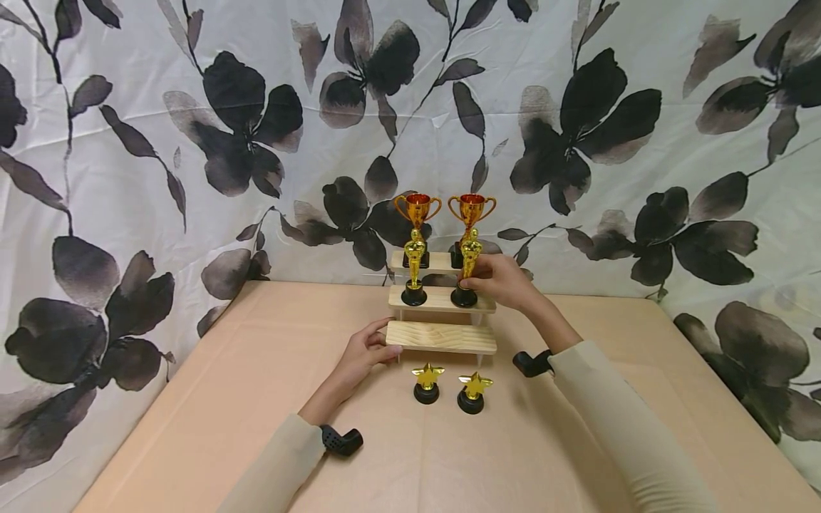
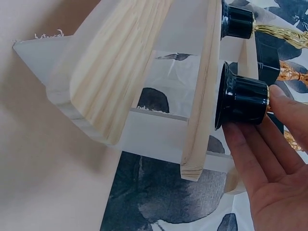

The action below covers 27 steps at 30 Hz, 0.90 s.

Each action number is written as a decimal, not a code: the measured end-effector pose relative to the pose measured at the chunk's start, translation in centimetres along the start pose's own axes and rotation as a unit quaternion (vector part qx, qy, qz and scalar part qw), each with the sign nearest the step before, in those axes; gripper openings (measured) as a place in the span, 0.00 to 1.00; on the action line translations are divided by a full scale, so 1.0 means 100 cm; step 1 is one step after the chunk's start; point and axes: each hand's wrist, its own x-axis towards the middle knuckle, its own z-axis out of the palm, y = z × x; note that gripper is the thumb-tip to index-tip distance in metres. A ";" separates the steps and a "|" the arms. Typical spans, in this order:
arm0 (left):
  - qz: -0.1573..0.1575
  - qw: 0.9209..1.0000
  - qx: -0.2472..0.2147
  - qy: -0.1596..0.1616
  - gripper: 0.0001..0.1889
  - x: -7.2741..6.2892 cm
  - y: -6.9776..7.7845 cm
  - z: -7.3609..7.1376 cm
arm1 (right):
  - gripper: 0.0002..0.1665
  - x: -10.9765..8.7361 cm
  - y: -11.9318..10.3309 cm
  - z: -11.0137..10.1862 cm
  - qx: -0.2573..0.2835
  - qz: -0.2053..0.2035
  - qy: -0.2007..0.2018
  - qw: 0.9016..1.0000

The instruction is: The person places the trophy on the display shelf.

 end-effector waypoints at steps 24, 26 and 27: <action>0.009 1.000 0.004 0.001 0.39 0.000 0.002 0.001 | 0.10 0.001 0.002 0.001 0.002 0.002 -0.002 1.000; 0.009 1.000 0.004 0.002 0.39 0.000 0.002 0.001 | 0.10 0.001 0.002 0.001 0.002 0.002 -0.003 1.000; 0.007 1.000 0.003 0.002 0.39 0.000 0.002 0.001 | 0.10 0.001 0.003 0.001 0.002 0.002 -0.003 1.000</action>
